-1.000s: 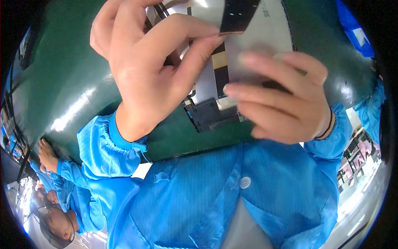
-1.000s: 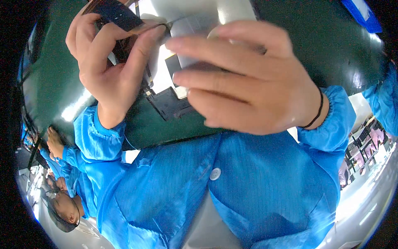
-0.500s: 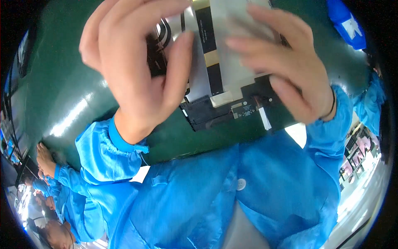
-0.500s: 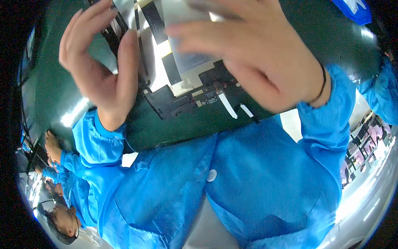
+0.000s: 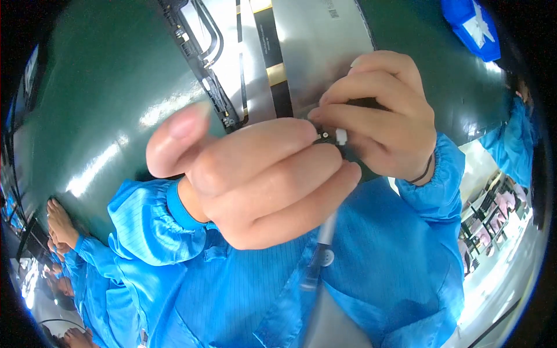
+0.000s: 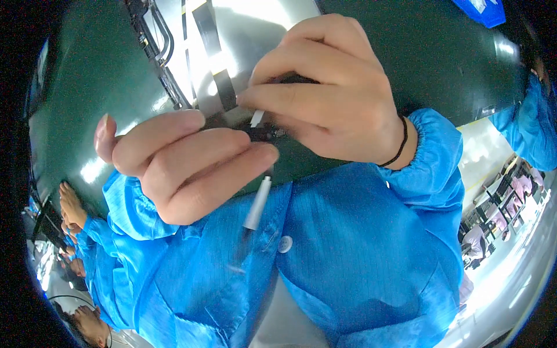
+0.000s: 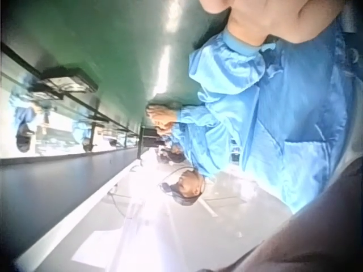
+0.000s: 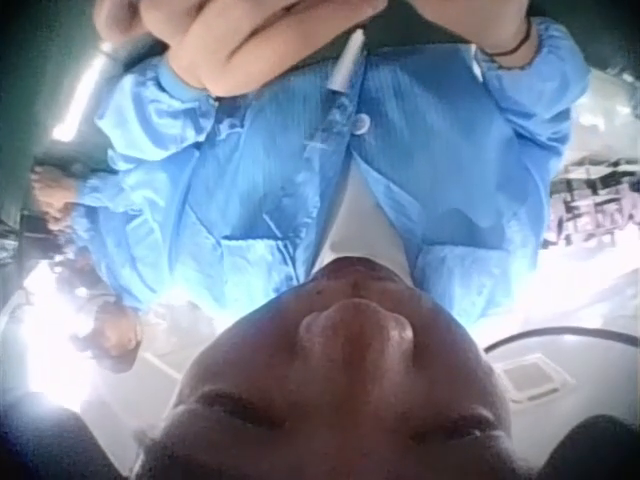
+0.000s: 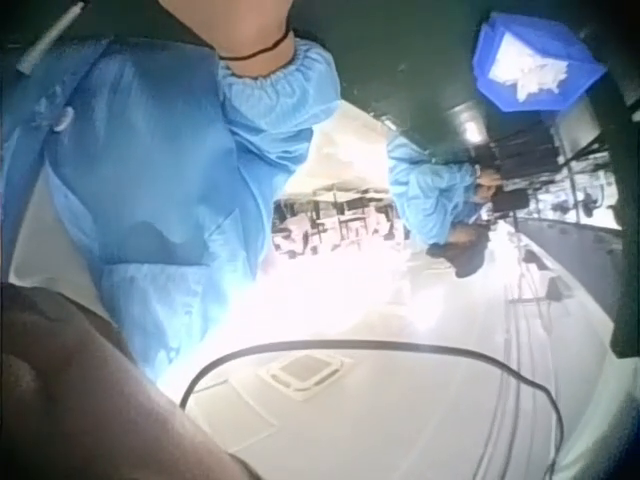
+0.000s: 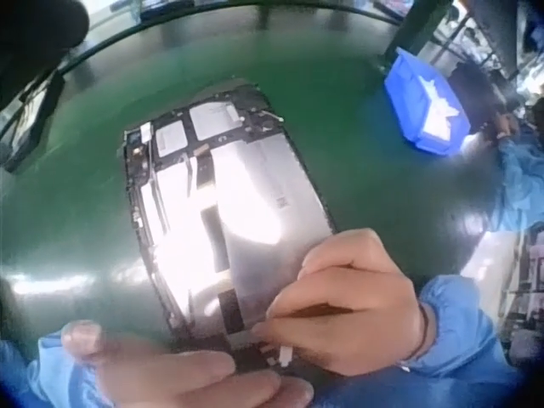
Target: The person connects ribbon cables and internal components to a circuit board of a tablet-like device by hand.
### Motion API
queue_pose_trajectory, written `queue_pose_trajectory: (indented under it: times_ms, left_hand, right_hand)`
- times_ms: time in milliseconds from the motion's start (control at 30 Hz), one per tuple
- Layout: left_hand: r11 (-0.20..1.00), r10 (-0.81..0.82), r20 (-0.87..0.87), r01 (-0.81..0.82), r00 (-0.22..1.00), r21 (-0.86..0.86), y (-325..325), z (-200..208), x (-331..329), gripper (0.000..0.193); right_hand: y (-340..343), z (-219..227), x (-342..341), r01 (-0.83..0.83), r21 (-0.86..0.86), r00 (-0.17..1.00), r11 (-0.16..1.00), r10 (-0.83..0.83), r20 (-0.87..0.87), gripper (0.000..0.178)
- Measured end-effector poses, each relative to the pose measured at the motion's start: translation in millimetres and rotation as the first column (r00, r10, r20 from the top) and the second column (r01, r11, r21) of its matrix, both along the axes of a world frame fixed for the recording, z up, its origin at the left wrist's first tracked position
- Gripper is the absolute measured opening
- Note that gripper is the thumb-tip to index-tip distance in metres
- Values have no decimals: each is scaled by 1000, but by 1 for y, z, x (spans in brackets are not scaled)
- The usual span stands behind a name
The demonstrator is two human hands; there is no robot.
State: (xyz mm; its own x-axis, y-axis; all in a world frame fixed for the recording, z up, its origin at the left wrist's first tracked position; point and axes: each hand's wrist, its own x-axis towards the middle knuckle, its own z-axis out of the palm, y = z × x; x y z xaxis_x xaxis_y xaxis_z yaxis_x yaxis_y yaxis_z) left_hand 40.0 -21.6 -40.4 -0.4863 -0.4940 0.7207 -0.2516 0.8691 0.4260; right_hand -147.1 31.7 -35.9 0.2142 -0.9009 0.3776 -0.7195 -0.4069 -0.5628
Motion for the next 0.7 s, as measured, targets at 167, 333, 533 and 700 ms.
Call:
queue_pose_trajectory:
  times_ms: [167,333,533,700]
  left_hand:
    - [986,-75,-64,65,995,-155,-13,-12,2,15]
    - [969,-38,17,41,999,-243,-20,-12,-4,16]
    - [955,-5,34,15,999,-296,-30,-9,-6,19]
    - [956,50,-110,-79,993,-284,-18,-24,-17,11]
  right_hand:
    - [-2,-3,-5,-24,67,999,997,22,40,29]
    - [-6,-2,-3,-2,82,998,997,-3,68,32]
    - [-16,13,-17,-102,185,985,978,73,155,28]
    - [-15,13,-19,-102,206,947,973,32,321,18]
